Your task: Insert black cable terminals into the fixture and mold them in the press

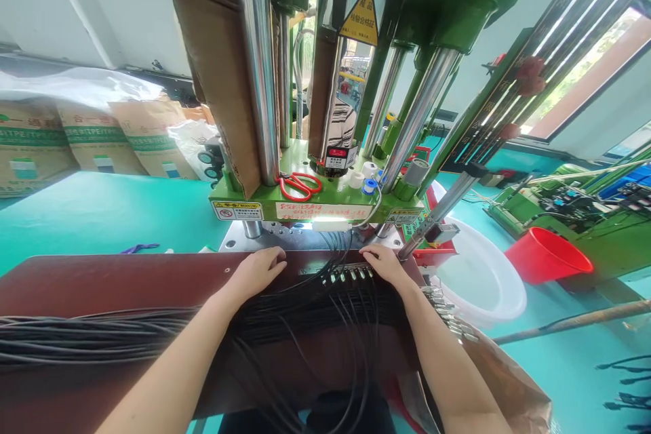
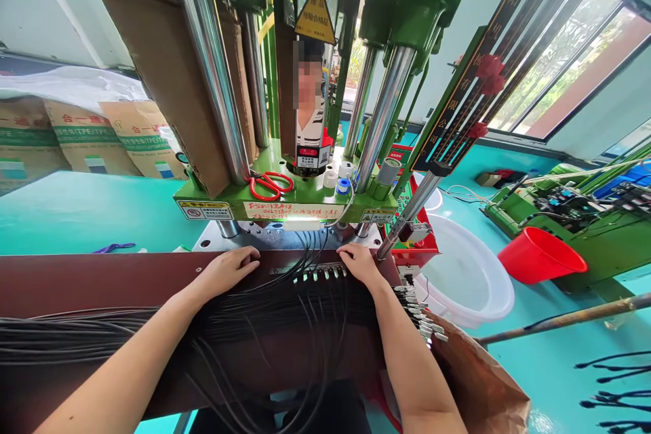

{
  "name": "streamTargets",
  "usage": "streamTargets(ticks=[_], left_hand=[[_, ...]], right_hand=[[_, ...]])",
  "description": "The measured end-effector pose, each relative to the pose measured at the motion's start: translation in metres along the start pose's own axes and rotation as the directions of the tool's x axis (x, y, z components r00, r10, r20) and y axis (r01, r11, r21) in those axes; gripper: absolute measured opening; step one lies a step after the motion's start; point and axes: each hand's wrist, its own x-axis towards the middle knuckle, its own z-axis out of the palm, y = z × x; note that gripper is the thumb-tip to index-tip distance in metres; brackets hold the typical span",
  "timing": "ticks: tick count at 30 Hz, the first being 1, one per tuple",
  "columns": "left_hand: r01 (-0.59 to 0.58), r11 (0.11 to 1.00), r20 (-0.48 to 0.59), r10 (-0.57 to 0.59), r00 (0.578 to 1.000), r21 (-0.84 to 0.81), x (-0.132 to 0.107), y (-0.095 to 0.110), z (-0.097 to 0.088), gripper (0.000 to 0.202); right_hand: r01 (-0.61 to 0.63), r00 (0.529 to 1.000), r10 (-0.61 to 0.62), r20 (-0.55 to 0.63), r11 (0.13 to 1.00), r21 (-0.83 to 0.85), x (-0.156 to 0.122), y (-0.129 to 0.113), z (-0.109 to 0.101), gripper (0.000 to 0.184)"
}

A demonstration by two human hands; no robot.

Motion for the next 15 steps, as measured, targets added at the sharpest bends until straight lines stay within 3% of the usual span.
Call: streamTargets(ticks=[15], left_hand=[[0.003,1.0,0.002,-0.003,1.0,-0.031,-0.0015,0.0047,-0.004,0.019]], right_hand=[[0.009,1.0,-0.009,-0.003,1.0,-0.016,0.0002,-0.0006,0.0002,0.022]])
